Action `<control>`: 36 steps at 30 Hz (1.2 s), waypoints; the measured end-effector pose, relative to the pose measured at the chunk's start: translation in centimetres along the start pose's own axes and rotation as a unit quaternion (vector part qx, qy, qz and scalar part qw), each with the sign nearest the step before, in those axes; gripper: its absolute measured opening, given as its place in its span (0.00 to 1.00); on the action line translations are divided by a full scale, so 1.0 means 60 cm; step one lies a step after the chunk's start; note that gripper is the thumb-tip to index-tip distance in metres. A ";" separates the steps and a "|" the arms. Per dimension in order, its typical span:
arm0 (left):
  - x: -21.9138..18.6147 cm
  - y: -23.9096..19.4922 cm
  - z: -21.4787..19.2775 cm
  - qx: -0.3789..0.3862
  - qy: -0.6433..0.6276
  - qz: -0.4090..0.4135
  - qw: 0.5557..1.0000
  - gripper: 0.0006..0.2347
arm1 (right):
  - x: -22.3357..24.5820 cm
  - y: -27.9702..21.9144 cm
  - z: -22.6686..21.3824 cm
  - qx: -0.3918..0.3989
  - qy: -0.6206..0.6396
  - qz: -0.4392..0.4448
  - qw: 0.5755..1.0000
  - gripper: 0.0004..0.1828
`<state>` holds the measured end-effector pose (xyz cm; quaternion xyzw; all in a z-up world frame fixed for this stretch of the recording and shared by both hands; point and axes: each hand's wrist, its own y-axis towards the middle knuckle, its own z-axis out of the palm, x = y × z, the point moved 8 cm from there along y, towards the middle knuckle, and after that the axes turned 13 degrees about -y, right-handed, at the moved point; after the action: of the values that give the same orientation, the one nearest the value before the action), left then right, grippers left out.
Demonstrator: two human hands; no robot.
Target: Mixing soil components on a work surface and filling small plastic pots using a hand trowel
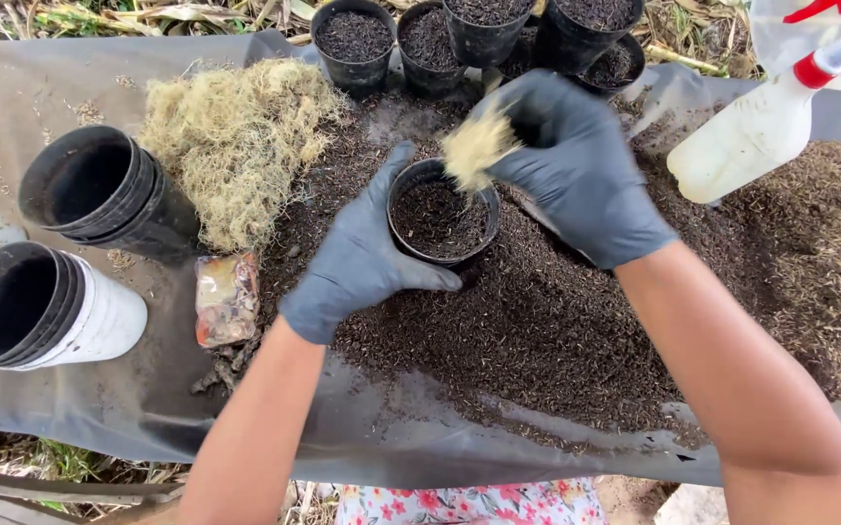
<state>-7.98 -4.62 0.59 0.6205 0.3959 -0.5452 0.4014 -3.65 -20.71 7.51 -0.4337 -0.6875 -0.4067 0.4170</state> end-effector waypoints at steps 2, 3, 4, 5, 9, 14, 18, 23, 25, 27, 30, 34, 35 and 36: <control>0.018 0.001 -0.002 -0.112 -0.065 0.031 0.991 0.50 | 0.024 -0.006 0.048 0.082 -0.092 -0.056 0.991 0.10; 0.024 0.004 0.001 -0.112 -0.065 0.032 0.991 0.50 | -0.001 0.001 0.054 0.082 -0.092 -0.056 0.991 0.10; 0.023 0.006 0.001 -0.118 -0.071 0.061 0.989 0.46 | -0.016 0.004 0.073 0.117 -0.200 -0.109 0.967 0.11; 0.025 0.004 0.002 -0.125 -0.077 0.086 0.985 0.41 | -0.038 0.002 0.095 0.152 -0.302 -0.158 0.928 0.11; 0.019 0.003 0.002 -0.096 -0.085 0.157 0.979 0.36 | -0.012 -0.013 0.122 0.223 -0.563 -0.251 0.755 0.05; 0.014 0.004 -0.004 -0.108 0.009 0.186 0.977 0.35 | -0.054 0.021 0.076 0.033 -0.212 0.113 0.970 0.16; 0.015 -0.002 -0.003 -0.126 0.044 0.192 0.972 0.37 | -0.050 0.024 0.088 0.085 -0.433 -0.147 0.885 0.24; 0.017 0.000 0.000 -0.126 -0.031 0.165 0.978 0.35 | -0.019 -0.001 0.095 0.067 -0.570 -0.310 0.758 0.12; 0.014 -0.001 -0.001 -0.129 -0.010 0.169 0.977 0.35 | -0.015 -0.007 0.091 0.094 -0.577 -0.249 0.772 0.12; 0.012 -0.002 0.000 -0.130 0.012 0.173 0.976 0.34 | -0.003 -0.011 0.094 0.119 -0.580 -0.187 0.783 0.19; 0.010 -0.003 0.004 -0.128 0.014 0.195 0.972 0.31 | -0.030 -0.018 0.113 0.226 -0.558 -0.028 0.798 0.19; 0.007 -0.008 0.002 -0.138 -0.008 0.202 0.970 0.34 | -0.038 -0.014 0.127 0.192 -0.565 -0.137 0.790 0.09; 0.004 -0.008 0.003 -0.138 -0.009 0.204 0.969 0.35 | -0.033 -0.014 0.123 0.176 -0.576 -0.166 0.781 0.06; 0.003 -0.006 0.002 -0.139 -0.009 0.206 0.969 0.35 | -0.034 -0.010 0.120 0.175 -0.577 -0.167 0.780 0.06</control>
<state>-8.35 -4.57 0.36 0.6218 0.3278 -0.3961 0.5908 -5.27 -14.77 3.19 -0.3850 -0.9206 -0.0161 -0.0638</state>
